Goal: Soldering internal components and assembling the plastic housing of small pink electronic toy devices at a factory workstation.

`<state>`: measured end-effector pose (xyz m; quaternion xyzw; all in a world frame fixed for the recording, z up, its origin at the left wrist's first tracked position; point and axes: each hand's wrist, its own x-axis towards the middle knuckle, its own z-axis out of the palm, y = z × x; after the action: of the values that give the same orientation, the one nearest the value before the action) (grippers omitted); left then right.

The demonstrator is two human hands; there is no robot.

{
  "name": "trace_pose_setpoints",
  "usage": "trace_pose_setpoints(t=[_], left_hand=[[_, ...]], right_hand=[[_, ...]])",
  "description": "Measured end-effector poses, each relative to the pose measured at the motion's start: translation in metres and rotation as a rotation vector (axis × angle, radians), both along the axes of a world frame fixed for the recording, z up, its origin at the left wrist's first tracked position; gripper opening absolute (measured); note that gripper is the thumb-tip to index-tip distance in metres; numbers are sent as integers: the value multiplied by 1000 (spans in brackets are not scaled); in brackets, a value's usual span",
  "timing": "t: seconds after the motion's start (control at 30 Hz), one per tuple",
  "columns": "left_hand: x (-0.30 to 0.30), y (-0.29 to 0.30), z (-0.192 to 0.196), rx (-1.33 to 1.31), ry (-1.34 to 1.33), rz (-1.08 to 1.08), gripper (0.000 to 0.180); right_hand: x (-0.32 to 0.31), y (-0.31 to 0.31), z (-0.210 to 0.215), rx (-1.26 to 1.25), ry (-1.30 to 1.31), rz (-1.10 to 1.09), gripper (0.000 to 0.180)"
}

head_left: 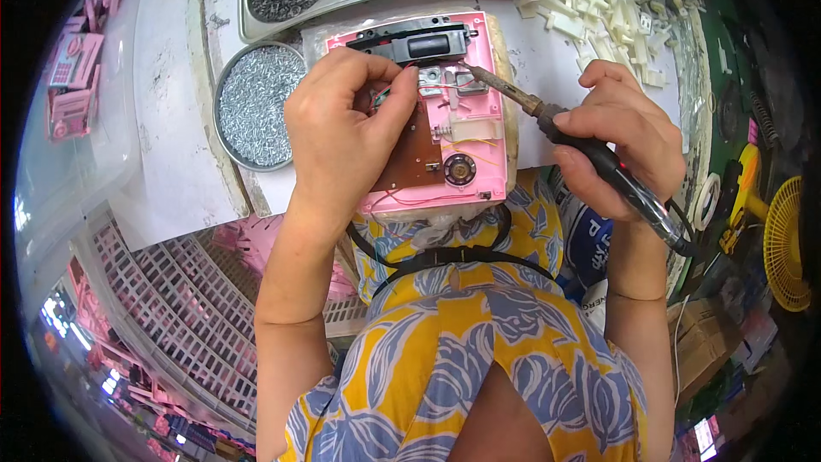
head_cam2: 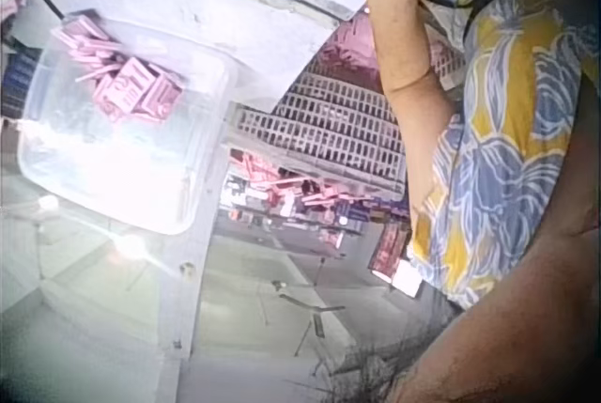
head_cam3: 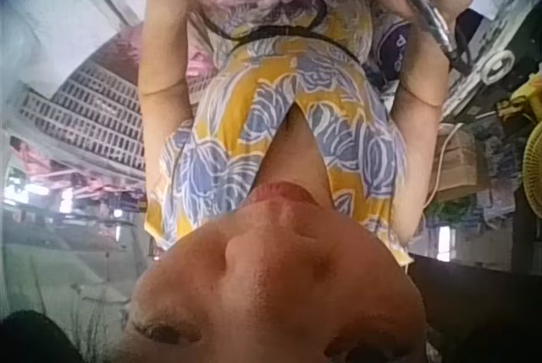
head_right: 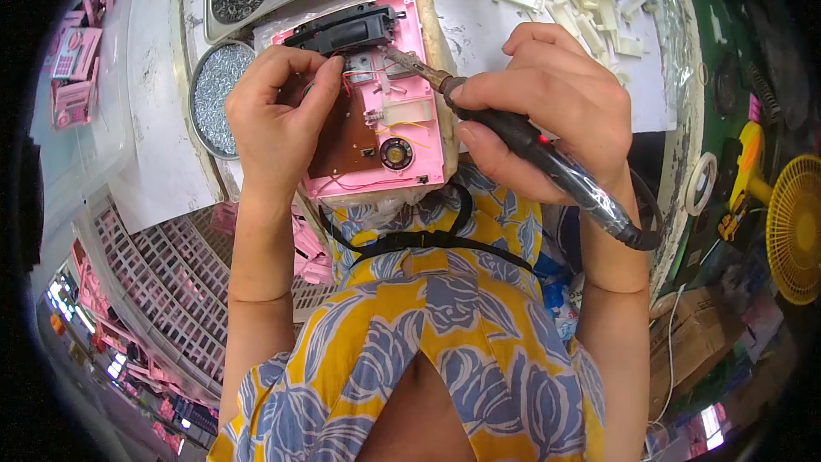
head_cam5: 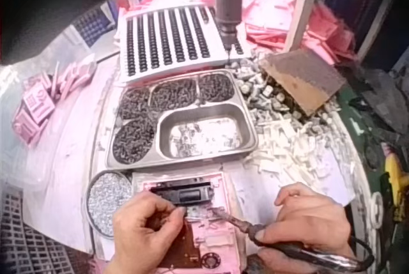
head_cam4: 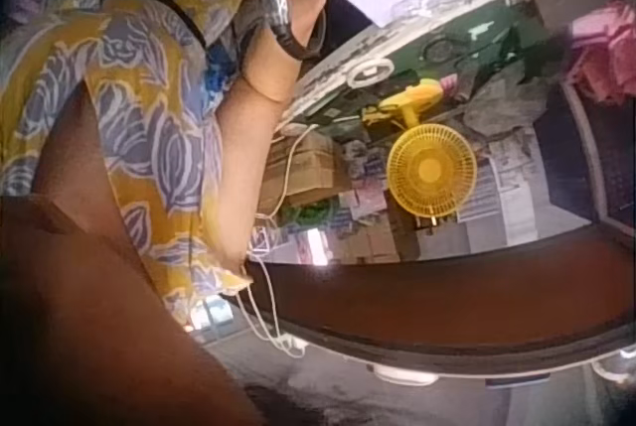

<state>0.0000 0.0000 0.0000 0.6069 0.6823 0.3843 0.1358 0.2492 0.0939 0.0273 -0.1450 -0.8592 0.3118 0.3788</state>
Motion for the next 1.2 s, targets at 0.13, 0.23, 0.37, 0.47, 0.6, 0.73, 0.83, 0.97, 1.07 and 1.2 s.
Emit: trace_pose_setpoints(t=[0.13,0.23,0.37,0.47,0.6,0.73,0.83,0.97,1.07,1.2], left_hand=[[0,-4,4,19,23,28,10],[11,-14,20,93,32,-18,15],[31,-23,32,-64,10,-380,24],[35,-20,22,-126,148,-431,26],[31,-15,12,-96,91,-470,25],[26,-15,13,-214,-287,-382,18],[25,-22,14,-448,-571,-218,11],[24,-20,14,-428,-589,-255,8],[20,-19,15,-454,-519,-294,8],[20,-19,19,-499,-601,-275,8]], right_hand=[[12,0,1,0,14,-27,24],[32,-4,2,-34,26,-90,24],[46,-7,6,-62,57,-127,26],[40,-7,1,-56,66,-103,26],[47,-9,5,-30,66,-138,26],[58,-11,5,-71,80,-164,26],[48,-14,-2,-165,96,-147,27],[35,-12,-2,-100,97,-67,27],[44,-15,4,-165,73,-66,29],[36,-36,4,-445,122,-134,36]])
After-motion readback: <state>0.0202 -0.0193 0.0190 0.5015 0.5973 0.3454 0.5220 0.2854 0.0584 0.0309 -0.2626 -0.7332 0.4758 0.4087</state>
